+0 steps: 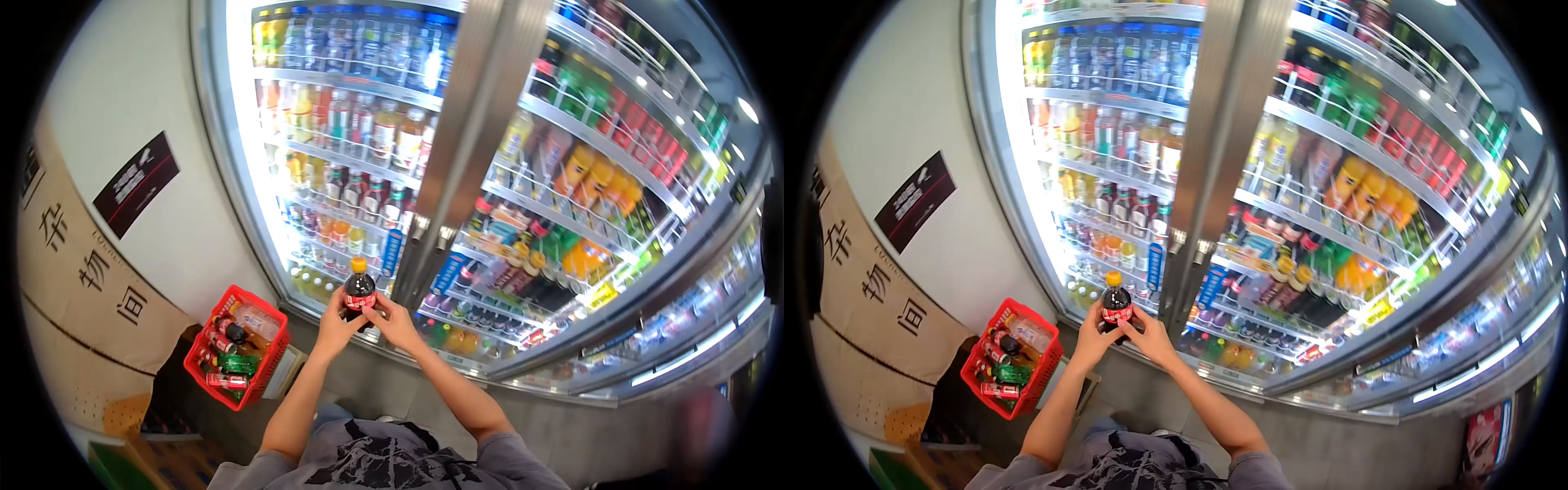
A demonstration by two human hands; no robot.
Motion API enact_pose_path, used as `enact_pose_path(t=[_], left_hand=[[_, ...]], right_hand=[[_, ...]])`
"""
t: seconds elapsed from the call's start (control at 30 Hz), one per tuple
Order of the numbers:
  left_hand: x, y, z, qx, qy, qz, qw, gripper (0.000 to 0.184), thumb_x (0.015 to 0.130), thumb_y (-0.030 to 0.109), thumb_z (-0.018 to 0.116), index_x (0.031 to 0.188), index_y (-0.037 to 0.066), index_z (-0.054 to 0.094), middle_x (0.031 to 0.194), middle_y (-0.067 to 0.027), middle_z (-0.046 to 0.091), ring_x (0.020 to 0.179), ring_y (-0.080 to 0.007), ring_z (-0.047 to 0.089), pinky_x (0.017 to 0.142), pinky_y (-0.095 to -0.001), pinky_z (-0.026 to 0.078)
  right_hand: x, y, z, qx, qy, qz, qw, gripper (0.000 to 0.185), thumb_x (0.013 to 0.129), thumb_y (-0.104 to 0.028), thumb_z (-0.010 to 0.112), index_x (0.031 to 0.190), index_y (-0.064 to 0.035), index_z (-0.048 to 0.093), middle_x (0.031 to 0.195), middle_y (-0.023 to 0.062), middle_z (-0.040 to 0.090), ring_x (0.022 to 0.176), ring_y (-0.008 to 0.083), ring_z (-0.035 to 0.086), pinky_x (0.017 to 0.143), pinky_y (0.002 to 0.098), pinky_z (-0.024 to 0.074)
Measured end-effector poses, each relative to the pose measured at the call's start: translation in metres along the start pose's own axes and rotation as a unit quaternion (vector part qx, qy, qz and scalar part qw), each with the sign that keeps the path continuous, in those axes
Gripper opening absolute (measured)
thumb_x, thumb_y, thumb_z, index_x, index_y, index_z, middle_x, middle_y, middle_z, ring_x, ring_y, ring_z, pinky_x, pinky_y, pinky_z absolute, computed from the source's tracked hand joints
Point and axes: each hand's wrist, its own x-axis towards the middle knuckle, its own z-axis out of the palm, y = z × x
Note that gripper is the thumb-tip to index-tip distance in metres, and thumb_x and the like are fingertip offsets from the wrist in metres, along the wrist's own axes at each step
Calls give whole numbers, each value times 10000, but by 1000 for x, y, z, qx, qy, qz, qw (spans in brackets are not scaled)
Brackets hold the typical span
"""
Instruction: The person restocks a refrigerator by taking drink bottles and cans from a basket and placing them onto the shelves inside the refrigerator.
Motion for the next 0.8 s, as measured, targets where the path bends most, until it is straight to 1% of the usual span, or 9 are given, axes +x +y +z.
enact_pose_path(t=[0.2,0.33,0.37,0.47,0.53,0.6,0.67,0.73,0.8], left_hand=[[27,3,60,-79,-42,40,995,820,765,110,806,1420,-19,330,1268,-133,550,1163,-202,549,996,-358,442],[46,14,71,-59,-95,49,993,831,763,139,812,1423,-7,329,1261,-120,549,1171,-201,541,991,-367,439],[52,12,72,-47,-107,43,992,811,777,60,782,1425,-4,298,1307,-112,511,1201,-195,517,1014,-348,420],[61,24,75,-70,-116,41,990,820,774,62,786,1428,-4,296,1310,-112,511,1211,-196,510,1019,-349,414],[64,27,70,-66,-121,37,990,845,771,65,790,1443,-6,282,1324,-114,502,1217,-194,507,1019,-344,414],[63,25,61,-79,-118,51,989,859,756,151,820,1433,-8,316,1263,-126,537,1181,-215,535,998,-368,446],[64,19,49,-91,-109,48,989,892,751,156,829,1446,-19,297,1261,-131,532,1182,-212,529,994,-363,450],[68,17,38,-67,-121,52,989,918,748,157,834,1456,-24,279,1269,-135,527,1194,-212,521,988,-362,453],[69,18,31,-77,-126,47,988,905,750,159,833,1451,-18,290,1273,-137,525,1201,-213,515,989,-373,452]], right_hand=[[-10,-8,-76,-15,136,-31,990,349,980,-176,569,1264,24,549,1118,106,662,1002,123,610,862,283,495],[8,-3,-92,-76,324,-96,938,295,956,-155,590,1197,13,564,1133,142,662,1022,184,639,877,300,499],[13,2,-93,-96,338,-85,932,334,949,-184,608,1208,19,552,1098,150,664,1015,214,645,886,318,499],[26,-6,-87,-96,338,-38,935,364,952,-225,611,1205,28,543,1111,170,654,1012,245,647,904,336,495],[39,-7,-85,-119,361,-58,923,395,971,-322,580,1129,40,577,1032,175,675,968,247,660,862,344,498],[50,-12,-88,-125,324,23,937,465,986,-407,530,1046,47,610,915,162,693,890,234,667,810,348,493],[72,10,-92,-28,346,11,938,556,963,-500,534,809,32,583,757,105,656,698,199,605,680,335,466],[82,16,-104,0,301,84,950,594,950,-535,543,763,29,564,712,77,616,642,172,552,628,331,438],[93,29,-103,62,304,92,946,501,930,-439,599,772,36,599,678,56,583,622,155,518,607,330,414]])
